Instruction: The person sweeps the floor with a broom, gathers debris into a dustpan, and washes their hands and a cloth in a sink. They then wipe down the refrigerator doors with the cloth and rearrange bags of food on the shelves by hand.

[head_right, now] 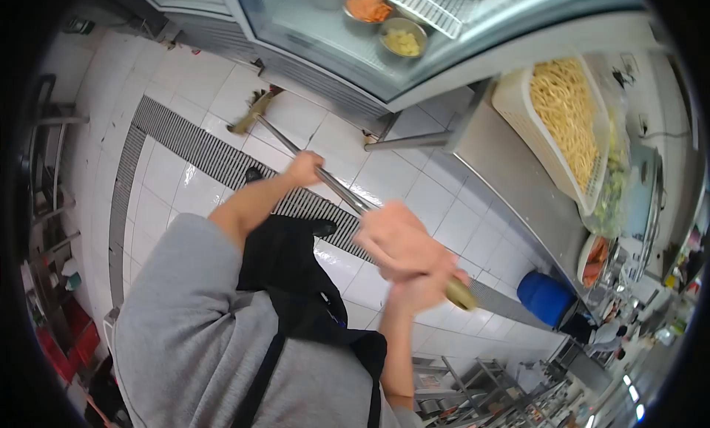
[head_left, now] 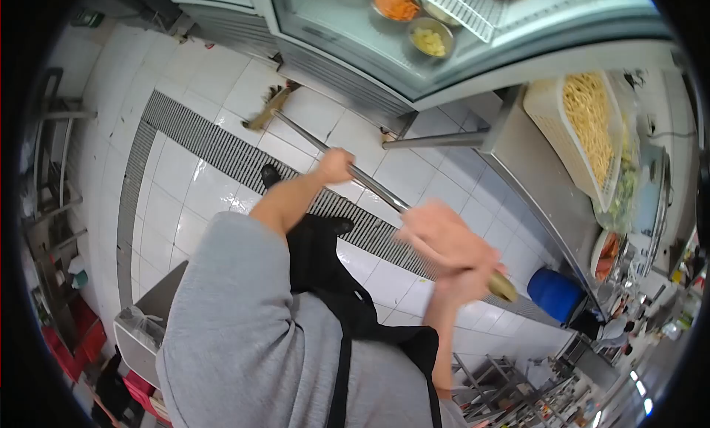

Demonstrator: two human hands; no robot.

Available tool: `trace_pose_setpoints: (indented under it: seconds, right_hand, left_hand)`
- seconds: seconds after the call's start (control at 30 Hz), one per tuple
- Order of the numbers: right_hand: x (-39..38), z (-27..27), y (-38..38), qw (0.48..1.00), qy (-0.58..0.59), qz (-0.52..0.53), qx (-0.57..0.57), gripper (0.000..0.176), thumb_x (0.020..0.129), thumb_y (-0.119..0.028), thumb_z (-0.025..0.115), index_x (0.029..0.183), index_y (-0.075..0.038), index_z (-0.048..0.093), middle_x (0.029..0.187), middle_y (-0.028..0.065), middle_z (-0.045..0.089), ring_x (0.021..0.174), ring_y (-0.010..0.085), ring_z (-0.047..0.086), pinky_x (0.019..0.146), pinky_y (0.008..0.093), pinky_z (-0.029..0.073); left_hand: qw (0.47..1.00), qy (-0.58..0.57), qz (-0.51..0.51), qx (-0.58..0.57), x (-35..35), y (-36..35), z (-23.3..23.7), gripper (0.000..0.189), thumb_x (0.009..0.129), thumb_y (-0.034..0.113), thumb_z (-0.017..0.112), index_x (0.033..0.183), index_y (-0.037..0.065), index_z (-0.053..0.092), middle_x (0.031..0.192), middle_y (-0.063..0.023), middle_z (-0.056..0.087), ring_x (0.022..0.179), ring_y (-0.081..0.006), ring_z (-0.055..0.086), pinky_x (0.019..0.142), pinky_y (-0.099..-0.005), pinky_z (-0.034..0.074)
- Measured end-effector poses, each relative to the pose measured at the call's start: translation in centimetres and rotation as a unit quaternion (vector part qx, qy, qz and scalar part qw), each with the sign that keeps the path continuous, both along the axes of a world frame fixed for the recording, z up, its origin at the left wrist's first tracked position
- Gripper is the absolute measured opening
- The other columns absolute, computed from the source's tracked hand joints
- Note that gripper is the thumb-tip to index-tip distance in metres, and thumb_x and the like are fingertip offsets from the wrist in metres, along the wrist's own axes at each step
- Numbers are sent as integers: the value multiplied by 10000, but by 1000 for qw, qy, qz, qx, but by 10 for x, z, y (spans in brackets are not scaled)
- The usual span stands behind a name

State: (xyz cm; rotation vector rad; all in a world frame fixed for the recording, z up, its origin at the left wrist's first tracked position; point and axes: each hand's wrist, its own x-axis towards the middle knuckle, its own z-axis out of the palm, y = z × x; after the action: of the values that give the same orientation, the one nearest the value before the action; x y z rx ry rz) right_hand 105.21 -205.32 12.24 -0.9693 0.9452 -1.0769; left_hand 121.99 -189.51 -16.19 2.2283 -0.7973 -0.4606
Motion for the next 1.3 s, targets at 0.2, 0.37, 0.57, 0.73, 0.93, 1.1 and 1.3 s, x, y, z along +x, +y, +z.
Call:
trace_pose_setpoints:
  seconds: [0.2, 0.37, 0.57, 0.73, 0.93, 1.1, 1.3]
  right_hand:
    - [33, -16, 58, 951, -79, 296, 25, 261, 750, 7, 543, 931, -109, 395, 1020, 72, 443, 982, 181, 435, 882, 355, 350]
    - [58, 135, 19, 845, -144, 411, -310, 200, 810, -252, 448, 838, -54, 453, 733, 54, 508, 677, 163, 517, 624, 320, 434]
    - [147, 223, 114, 711, -164, 607, -313, 145, 791, -208, 485, 764, -83, 417, 656, 12, 464, 594, 113, 472, 566, 282, 405]
    - [211, 201, 202, 663, -195, 664, -285, 145, 778, -178, 505, 730, -98, 394, 615, -3, 436, 544, 91, 442, 531, 261, 386]
    - [261, 117, 272, 674, -318, 619, -247, 179, 731, -112, 536, 750, -120, 358, 600, 27, 383, 480, 109, 365, 500, 280, 341]
    - [316, 73, 341, 665, -337, 630, -216, 160, 728, -134, 469, 740, -141, 309, 598, 9, 321, 516, 132, 333, 593, 330, 328]
    - [377, 1, 435, 676, -266, 629, -276, 158, 712, -102, 489, 778, -94, 346, 651, 66, 408, 578, 181, 407, 606, 345, 361]
  left_hand:
    - [993, -4, -10, 120, 82, 128, 36, 243, 522, 281, 615, 616, 58, 596, 646, -163, 577, 644, -347, 558, 608, -421, 453]
    - [993, -24, 19, -116, 33, 76, 132, 222, 448, 250, 662, 630, 131, 621, 601, -92, 571, 594, -291, 560, 530, -376, 445]
    - [966, 56, -96, -235, 27, 38, 193, 218, 557, 267, 619, 503, 78, 524, 503, -118, 516, 525, -325, 526, 479, -409, 426]
    - [949, 102, -92, -285, 75, 94, 121, 238, 587, 266, 618, 538, 48, 535, 533, -145, 521, 532, -348, 508, 495, -414, 414]
    - [993, 19, -13, -118, 170, 276, 74, 229, 591, 278, 628, 587, 59, 558, 591, -132, 555, 608, -333, 542, 547, -417, 434]
    - [999, 23, 39, -13, 243, 397, 76, 228, 619, 275, 628, 631, 60, 552, 623, -130, 563, 654, -331, 553, 597, -409, 444]
    - [922, -9, 323, 214, 304, 516, 35, 236, 658, 227, 621, 824, 70, 560, 846, -130, 578, 874, -307, 542, 753, -402, 427]
